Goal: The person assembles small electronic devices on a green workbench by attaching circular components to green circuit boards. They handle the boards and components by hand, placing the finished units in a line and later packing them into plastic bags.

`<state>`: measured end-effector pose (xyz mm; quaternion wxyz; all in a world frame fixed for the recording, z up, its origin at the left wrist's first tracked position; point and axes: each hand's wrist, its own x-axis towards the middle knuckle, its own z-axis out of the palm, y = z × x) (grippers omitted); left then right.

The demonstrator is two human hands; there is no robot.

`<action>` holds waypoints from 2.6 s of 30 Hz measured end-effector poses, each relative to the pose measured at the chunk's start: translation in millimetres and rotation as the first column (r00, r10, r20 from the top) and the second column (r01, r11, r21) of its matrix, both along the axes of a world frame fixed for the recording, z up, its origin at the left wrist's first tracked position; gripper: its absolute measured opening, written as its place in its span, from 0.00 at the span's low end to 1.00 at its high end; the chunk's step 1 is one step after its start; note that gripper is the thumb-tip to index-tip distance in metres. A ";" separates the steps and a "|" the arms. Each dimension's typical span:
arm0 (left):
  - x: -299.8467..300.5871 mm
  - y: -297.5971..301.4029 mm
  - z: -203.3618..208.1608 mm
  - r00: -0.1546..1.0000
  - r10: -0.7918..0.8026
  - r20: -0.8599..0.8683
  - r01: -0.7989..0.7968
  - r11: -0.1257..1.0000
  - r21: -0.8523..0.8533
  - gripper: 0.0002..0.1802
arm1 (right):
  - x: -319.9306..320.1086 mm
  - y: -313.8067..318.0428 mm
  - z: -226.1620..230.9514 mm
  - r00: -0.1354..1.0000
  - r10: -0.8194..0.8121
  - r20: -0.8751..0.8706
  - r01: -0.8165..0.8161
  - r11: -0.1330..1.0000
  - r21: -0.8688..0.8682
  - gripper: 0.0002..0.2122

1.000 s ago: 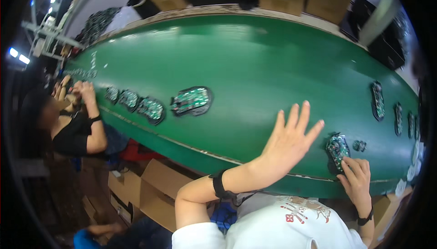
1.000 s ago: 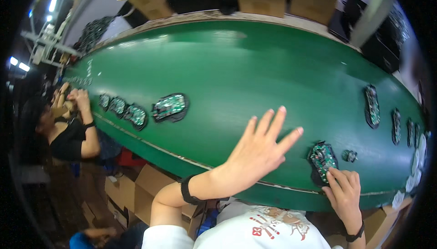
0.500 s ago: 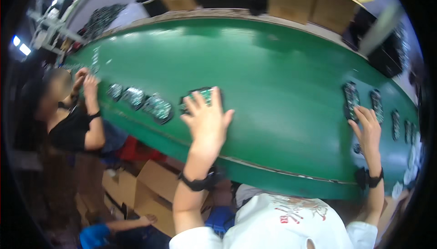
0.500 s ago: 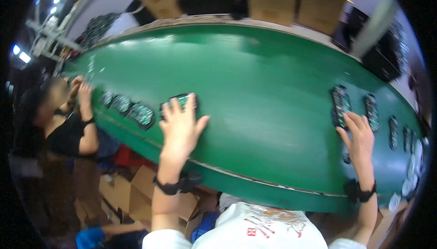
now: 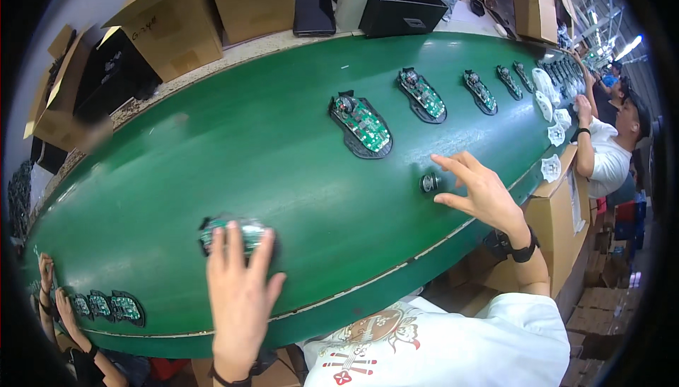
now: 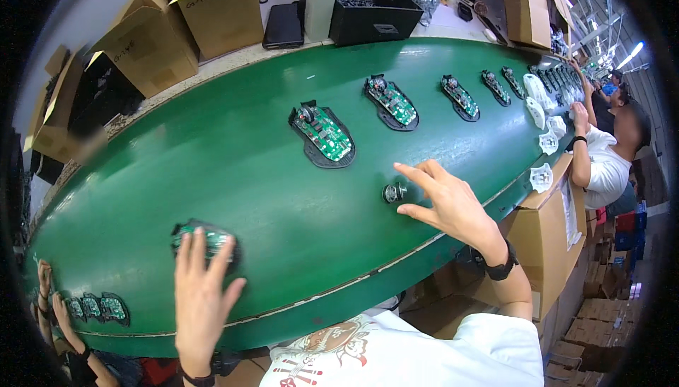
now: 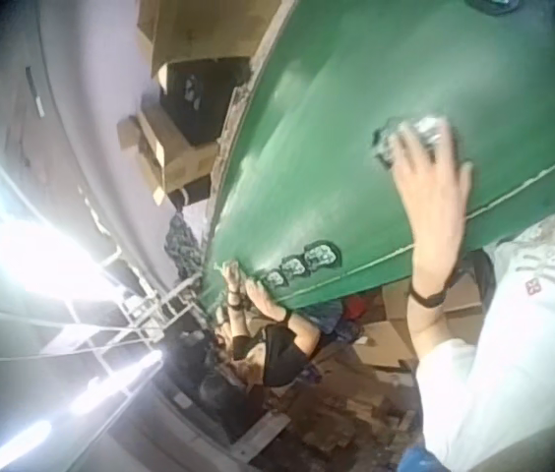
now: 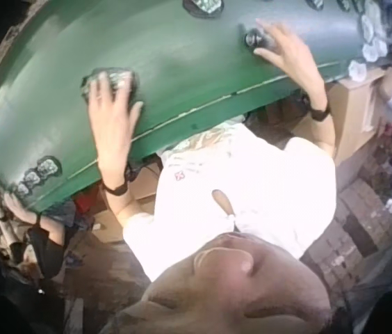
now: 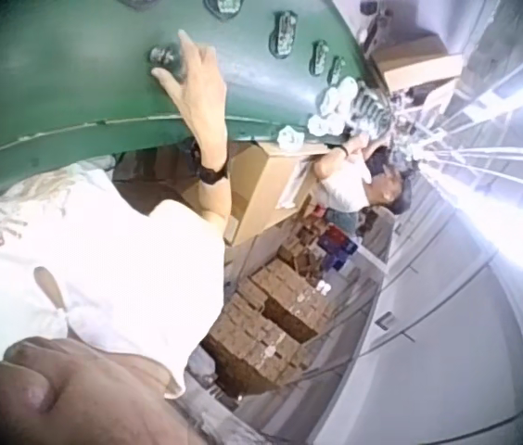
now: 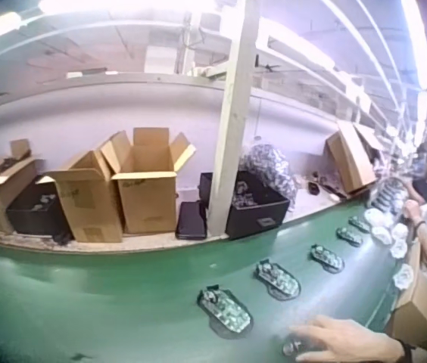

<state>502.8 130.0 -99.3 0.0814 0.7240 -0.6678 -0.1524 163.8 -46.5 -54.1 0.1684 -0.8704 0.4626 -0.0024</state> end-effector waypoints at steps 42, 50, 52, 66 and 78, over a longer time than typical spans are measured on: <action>-41.6 -17.3 -15.8 0.961 -0.277 0.015 0.276 0.951 -0.136 0.23 | 140.2 11.3 -50.3 0.751 0.628 0.203 -0.582 0.776 -0.245 0.20; -39.9 -13.7 -14.0 0.963 -0.270 -0.009 0.268 0.959 -0.092 0.25 | 139.8 17.5 -32.0 0.740 0.647 0.183 -0.606 0.759 -0.238 0.21; -40.2 -13.5 -15.9 0.963 -0.270 0.010 0.269 0.958 -0.100 0.27 | 133.1 14.6 -34.2 0.717 0.680 0.155 -0.642 0.730 -0.233 0.22; -44.1 -21.7 -17.4 0.966 -0.256 -0.042 0.246 0.955 -0.166 0.26 | 138.6 18.4 -30.4 0.725 0.674 0.138 -0.671 0.737 -0.076 0.25; -35.1 -22.6 -21.1 0.953 -0.294 -0.079 0.280 0.948 -0.152 0.30 | 132.5 33.3 -42.0 0.778 0.610 0.147 -0.572 0.786 -0.233 0.26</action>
